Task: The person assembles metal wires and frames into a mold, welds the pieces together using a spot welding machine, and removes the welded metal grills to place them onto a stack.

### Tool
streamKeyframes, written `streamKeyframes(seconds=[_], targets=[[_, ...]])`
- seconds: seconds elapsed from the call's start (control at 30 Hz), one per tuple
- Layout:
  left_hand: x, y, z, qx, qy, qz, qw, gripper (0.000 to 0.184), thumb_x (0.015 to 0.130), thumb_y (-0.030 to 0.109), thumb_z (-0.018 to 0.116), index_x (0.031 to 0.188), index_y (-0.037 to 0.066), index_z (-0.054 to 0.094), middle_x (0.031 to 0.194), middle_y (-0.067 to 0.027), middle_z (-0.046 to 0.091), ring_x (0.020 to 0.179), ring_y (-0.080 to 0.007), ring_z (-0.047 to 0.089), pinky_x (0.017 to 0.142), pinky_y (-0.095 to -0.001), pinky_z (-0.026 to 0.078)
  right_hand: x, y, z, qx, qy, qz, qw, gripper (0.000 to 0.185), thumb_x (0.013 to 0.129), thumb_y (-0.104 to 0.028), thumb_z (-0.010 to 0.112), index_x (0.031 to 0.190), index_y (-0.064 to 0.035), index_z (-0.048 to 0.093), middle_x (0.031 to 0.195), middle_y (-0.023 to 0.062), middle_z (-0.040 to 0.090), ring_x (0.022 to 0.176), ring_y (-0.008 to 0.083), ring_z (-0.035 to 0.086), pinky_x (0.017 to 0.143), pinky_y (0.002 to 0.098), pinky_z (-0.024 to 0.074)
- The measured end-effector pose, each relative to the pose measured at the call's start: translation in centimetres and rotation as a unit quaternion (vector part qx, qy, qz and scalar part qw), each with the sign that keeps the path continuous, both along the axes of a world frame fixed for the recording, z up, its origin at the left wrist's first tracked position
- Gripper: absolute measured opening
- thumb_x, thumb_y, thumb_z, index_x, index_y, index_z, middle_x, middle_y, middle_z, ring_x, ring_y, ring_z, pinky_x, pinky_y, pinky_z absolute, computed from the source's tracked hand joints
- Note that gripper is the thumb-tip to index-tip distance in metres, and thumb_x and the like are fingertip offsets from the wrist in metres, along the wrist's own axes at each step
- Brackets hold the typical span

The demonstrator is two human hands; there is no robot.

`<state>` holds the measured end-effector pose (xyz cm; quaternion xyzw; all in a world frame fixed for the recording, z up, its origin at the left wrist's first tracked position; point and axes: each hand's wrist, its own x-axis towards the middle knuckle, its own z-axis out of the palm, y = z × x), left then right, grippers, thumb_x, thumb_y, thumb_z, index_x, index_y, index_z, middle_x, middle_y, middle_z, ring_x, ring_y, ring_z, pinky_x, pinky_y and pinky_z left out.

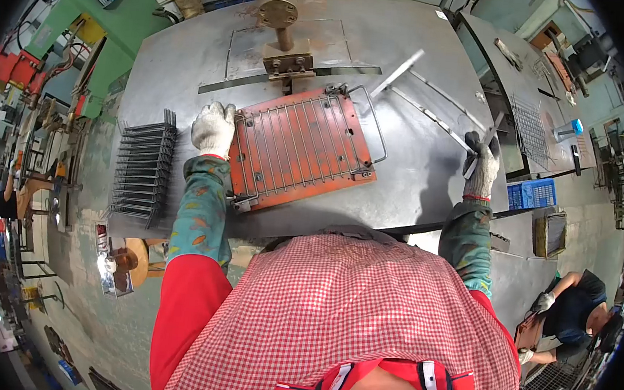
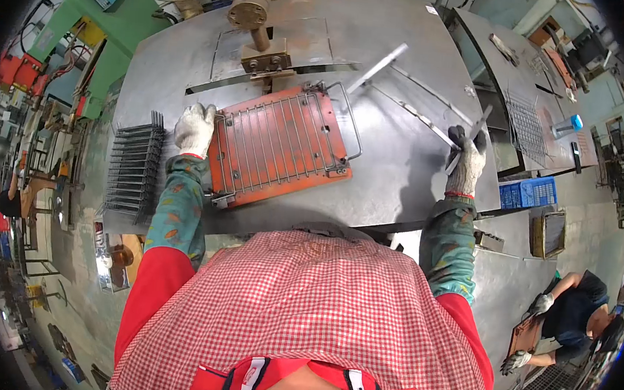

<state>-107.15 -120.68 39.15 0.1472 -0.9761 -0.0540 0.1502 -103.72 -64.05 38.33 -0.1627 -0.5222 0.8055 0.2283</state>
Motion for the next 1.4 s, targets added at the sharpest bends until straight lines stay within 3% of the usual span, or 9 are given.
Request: streamKeyframes(seconds=[0.07,0.1,0.17,0.2,0.3,0.37,0.57,1.23,1.4], targets=[[-0.1,0.0,0.1,-0.016,0.029,-0.002,0.999,0.040,0.087,0.045,0.052,0.092,0.008,0.066,0.095,-0.0154,0.065,0.090,-0.0347,0.062,0.079,-0.0441,0.049,0.5,-0.5,0.2,0.127,-0.108,-0.055,0.984,0.072,0.078,0.001,0.056,0.142,0.0041,0.023,0.107,0.0222,0.063,0.085,0.0280,0.068,0.068,0.0305,0.0523],[-0.2,0.0,0.2,-0.017,0.033,-0.002,0.999,0.040,0.087,0.045,0.052,0.092,0.008,0.066,0.095,-0.0154,0.065,0.090,-0.0347,0.062,0.079,-0.0441,0.049,1.0,-0.5,0.7,0.307,-0.277,-0.099,0.905,0.080,0.077,-0.006,0.063,0.144,0.0031,0.021,0.120,0.0225,0.058,0.103,0.0303,0.063,0.088,0.0345,0.0487],[0.0,-0.2,0.3,0.003,0.056,0.000,0.998,0.037,0.087,0.043,0.052,0.091,0.009,0.065,0.093,-0.0149,0.064,0.090,-0.0337,0.062,0.081,-0.0436,0.048,1.8,-2.5,0.8,0.592,-0.264,-0.157,0.745,0.082,0.077,-0.012,0.068,0.144,0.0004,0.023,0.135,0.0206,0.048,0.122,0.0303,0.050,0.103,0.0338,0.0387],[0.1,-0.1,0.3,0.011,0.067,0.001,0.998,0.036,0.087,0.042,0.052,0.090,0.009,0.065,0.091,-0.0141,0.064,0.088,-0.0336,0.061,0.080,-0.0439,0.047,1.6,-3.4,1.1,0.594,-0.209,-0.138,0.764,0.079,0.079,-0.013,0.067,0.145,-0.0039,0.026,0.145,0.0179,0.038,0.131,0.0295,0.040,0.110,0.0331,0.0296],[0.3,0.6,1.1,0.012,0.107,-0.024,0.994,0.034,0.087,0.041,0.052,0.088,0.009,0.064,0.089,-0.0137,0.064,0.086,-0.0339,0.061,0.078,-0.0436,0.046,1.0,-11.2,2.2,0.371,-0.011,0.074,0.926,0.057,0.087,-0.016,0.061,0.138,-0.0064,0.038,0.129,0.0165,0.053,0.117,0.0306,0.052,0.100,0.0354,0.0401],[0.2,1.3,1.8,0.024,0.122,-0.034,0.992,0.035,0.088,0.041,0.050,0.087,0.009,0.063,0.089,-0.0125,0.063,0.087,-0.0335,0.060,0.082,-0.0426,0.043,-0.1,-15.9,0.1,0.425,-0.048,0.206,0.880,0.049,0.092,-0.026,0.054,0.135,-0.0049,0.042,0.119,0.0207,0.059,0.111,0.0348,0.056,0.096,0.0396,0.0422],[1.0,2.0,4.2,0.036,0.057,0.004,0.998,0.036,0.090,0.040,0.047,0.093,0.008,0.064,0.096,-0.0123,0.064,0.095,-0.0311,0.059,0.086,-0.0419,0.042,-1.5,-19.1,-1.5,0.502,-0.098,0.200,0.836,0.043,0.091,-0.020,0.048,0.131,-0.0047,0.045,0.113,0.0290,0.058,0.103,0.0451,0.057,0.089,0.0473,0.0447],[2.4,1.2,5.6,0.071,0.101,-0.029,0.992,0.033,0.089,0.036,0.049,0.087,0.007,0.063,0.090,-0.0147,0.064,0.088,-0.0331,0.062,0.080,-0.0450,0.047,-2.1,-19.4,-1.5,0.590,-0.075,0.176,0.784,0.042,0.087,-0.008,0.047,0.129,-0.0083,0.047,0.109,0.0210,0.063,0.103,0.0387,0.060,0.088,0.0451,0.0464],[1.5,-0.1,0.2,0.096,0.030,0.025,0.995,0.035,0.090,0.038,0.046,0.088,0.007,0.064,0.092,-0.0156,0.064,0.088,-0.0332,0.063,0.078,-0.0456,0.049,-2.4,-19.9,-1.2,0.613,-0.133,0.220,0.747,0.043,0.086,-0.007,0.046,0.128,-0.0076,0.046,0.110,0.0197,0.063,0.103,0.0375,0.060,0.088,0.0449,0.0467]])
